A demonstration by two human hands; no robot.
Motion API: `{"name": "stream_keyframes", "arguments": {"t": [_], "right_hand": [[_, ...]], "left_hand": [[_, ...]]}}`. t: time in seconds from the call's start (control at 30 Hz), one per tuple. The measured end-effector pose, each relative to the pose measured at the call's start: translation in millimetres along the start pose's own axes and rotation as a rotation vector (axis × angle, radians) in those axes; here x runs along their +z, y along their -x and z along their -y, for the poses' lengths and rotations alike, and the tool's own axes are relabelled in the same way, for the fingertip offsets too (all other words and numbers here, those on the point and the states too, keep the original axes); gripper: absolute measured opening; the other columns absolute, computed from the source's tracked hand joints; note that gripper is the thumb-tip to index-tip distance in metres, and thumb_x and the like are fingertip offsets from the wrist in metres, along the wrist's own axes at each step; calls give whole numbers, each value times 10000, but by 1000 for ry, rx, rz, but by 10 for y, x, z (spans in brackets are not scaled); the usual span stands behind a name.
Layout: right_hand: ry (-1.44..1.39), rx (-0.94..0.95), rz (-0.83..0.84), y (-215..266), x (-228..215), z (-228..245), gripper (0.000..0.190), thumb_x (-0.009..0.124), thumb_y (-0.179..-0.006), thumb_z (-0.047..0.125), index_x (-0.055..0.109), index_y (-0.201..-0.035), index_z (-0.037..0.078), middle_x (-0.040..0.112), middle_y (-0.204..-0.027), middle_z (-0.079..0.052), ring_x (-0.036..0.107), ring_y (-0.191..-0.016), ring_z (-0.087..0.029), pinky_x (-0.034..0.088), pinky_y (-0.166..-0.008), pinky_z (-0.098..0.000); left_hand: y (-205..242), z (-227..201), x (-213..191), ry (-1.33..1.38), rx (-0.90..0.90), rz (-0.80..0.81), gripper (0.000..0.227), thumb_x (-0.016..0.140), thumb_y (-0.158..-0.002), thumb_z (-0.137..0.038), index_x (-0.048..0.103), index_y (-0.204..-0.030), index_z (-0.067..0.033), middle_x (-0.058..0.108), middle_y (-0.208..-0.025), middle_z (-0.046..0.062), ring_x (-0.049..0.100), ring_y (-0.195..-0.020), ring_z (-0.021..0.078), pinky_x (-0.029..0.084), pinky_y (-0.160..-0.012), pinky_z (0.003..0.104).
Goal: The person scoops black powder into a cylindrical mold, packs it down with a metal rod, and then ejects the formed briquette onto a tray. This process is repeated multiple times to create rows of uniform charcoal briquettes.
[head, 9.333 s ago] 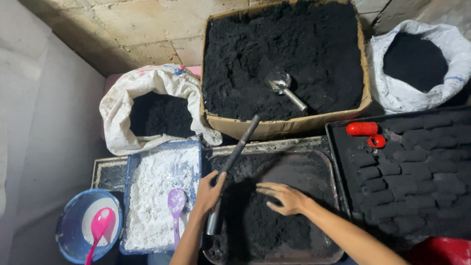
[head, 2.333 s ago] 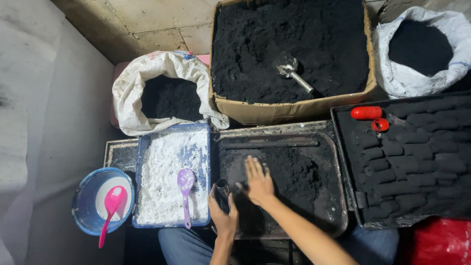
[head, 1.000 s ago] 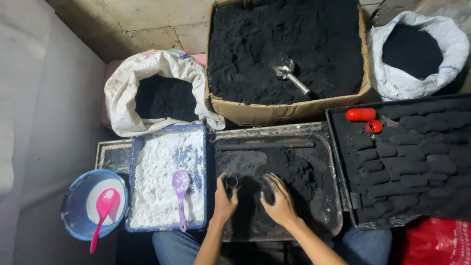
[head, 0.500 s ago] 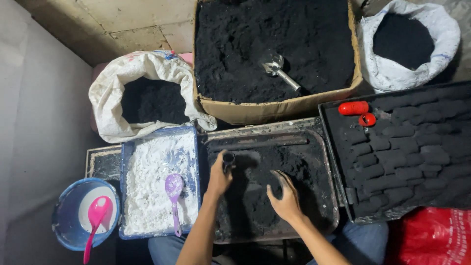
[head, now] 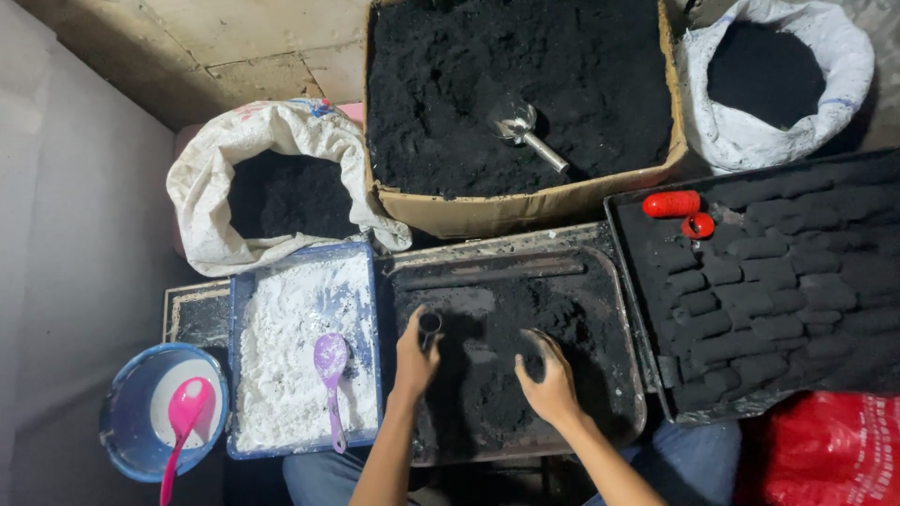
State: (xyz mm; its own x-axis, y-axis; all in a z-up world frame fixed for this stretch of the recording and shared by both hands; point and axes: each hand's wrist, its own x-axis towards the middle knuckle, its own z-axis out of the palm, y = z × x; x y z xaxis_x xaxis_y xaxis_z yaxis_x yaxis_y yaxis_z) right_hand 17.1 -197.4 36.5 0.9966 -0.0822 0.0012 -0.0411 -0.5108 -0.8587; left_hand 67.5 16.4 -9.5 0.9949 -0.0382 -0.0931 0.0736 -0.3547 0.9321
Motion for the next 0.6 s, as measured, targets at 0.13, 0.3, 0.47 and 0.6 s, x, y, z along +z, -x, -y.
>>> {"name": "stream_keyframes", "arguments": {"t": [0.13,0.3,0.47,0.6], "right_hand": [[-19,32,-2,30,-20,-8,343,543,-807,153,541,-1130,36,565,-1123,-92,519,-1088,-217,412,-953,-315],[13,-17,-30,50,-35,21,334,552,-799,138,553,-1117,38,574,-1109,-100,533,-1072,-227,428,-936,-319],[94,92,75,117,-115,5,361,549,-796,184,543,-1135,62,561,-1147,-72,505,-1104,-204,383,-979,-317],[262,262,320,146,-230,-40,448,550,-799,217,462,-1228,121,426,-1293,-25,362,-1234,-183,292,-1048,-340]], "left_hand": [[-272,-203,241,-40,8,-59,521,502,-724,64,412,-1229,-25,566,-1124,190,535,-1069,320,378,-947,369],[-320,-380,252,9,-30,59,591,462,-679,129,398,-1243,-36,517,-1195,206,481,-1136,332,327,-991,419],[-105,-99,-10,-35,-20,11,566,474,-688,94,392,-1229,-52,560,-1133,187,541,-1066,324,388,-927,380],[74,-33,-109,-53,-103,21,548,526,-725,71,388,-1242,-46,542,-1173,176,530,-1096,310,391,-948,378]]}}
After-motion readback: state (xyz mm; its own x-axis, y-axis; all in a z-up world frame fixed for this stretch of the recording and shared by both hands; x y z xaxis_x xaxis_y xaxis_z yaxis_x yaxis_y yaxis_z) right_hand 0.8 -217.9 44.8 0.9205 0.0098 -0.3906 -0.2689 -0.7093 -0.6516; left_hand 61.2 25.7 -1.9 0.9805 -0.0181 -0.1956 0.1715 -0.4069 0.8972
